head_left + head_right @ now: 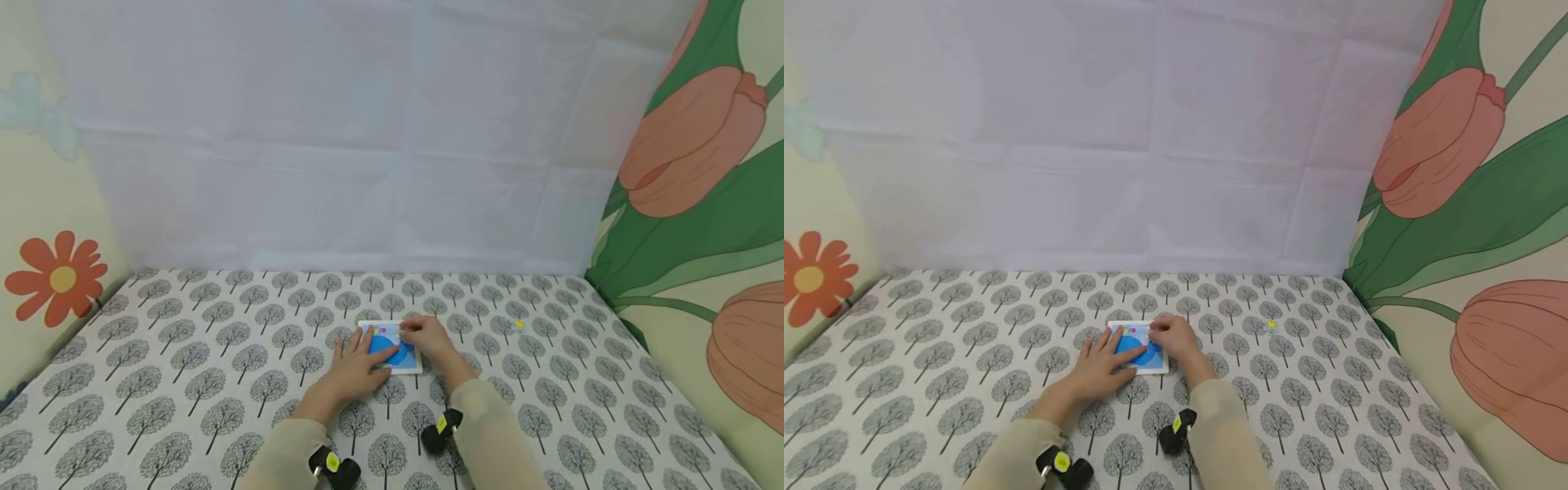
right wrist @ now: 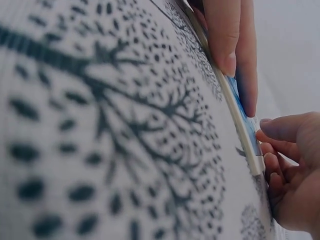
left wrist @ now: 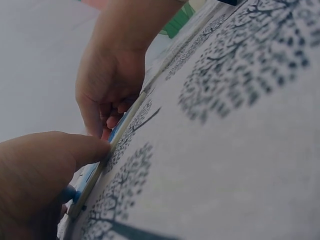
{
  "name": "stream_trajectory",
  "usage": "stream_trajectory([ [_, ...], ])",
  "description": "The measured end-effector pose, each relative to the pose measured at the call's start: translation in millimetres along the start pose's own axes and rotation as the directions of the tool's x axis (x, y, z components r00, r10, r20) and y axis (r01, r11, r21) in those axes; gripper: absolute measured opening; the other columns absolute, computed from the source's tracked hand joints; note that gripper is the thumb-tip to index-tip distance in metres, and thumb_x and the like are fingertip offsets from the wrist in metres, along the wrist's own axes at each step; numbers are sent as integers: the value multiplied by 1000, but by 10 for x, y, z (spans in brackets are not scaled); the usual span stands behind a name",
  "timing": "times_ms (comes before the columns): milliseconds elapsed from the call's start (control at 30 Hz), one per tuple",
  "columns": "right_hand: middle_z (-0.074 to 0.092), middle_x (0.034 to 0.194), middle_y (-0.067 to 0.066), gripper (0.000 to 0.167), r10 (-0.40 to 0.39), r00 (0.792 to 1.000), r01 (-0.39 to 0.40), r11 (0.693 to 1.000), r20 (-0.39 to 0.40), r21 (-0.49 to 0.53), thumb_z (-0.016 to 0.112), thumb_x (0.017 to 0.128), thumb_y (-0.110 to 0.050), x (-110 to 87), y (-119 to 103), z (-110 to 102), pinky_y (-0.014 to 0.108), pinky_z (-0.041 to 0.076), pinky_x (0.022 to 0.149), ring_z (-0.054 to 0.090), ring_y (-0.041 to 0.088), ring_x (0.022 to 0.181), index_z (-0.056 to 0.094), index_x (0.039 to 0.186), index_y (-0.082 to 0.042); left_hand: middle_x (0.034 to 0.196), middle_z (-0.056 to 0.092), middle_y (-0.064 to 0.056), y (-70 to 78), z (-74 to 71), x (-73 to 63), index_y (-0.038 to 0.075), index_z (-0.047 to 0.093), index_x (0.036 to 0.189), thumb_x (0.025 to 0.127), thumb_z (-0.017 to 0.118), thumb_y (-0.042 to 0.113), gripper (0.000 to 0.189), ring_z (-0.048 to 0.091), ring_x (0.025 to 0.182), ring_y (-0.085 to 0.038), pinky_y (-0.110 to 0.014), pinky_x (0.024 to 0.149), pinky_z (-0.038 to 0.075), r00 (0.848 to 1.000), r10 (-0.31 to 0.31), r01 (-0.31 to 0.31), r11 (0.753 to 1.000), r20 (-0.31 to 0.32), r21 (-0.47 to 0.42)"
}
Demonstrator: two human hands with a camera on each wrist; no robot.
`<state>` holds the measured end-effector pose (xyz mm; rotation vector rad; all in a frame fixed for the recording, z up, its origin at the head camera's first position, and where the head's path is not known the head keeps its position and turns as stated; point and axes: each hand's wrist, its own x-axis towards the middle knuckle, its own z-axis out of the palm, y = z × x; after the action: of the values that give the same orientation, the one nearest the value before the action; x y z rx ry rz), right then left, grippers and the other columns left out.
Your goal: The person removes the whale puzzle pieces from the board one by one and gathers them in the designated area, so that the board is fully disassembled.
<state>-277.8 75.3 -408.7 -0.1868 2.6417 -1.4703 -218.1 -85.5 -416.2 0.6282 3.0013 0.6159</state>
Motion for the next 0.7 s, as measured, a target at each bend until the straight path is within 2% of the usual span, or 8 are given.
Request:
stream_trajectory([
  [467,58,84,1,17,8,1000,-10,998,-21,-69,62,80,-14,42,39,33,32,44,71,54,17,80,66,94,-7,139,12,-22,0,-30,-46,24,43,130,88,47,33,43,6,126,-39,-60,93,2,1000,-2,2,1000,20,-3],
  [700,57,85,1,16,-4,999,-1,994,-44,-113,62,79,-14,22,40,58,33,44,71,53,17,80,67,93,-9,139,13,-21,-16,-1,-79,23,43,130,88,46,33,43,6,126,-38,-59,93,1,1000,13,-13,1000,-9,-5],
])
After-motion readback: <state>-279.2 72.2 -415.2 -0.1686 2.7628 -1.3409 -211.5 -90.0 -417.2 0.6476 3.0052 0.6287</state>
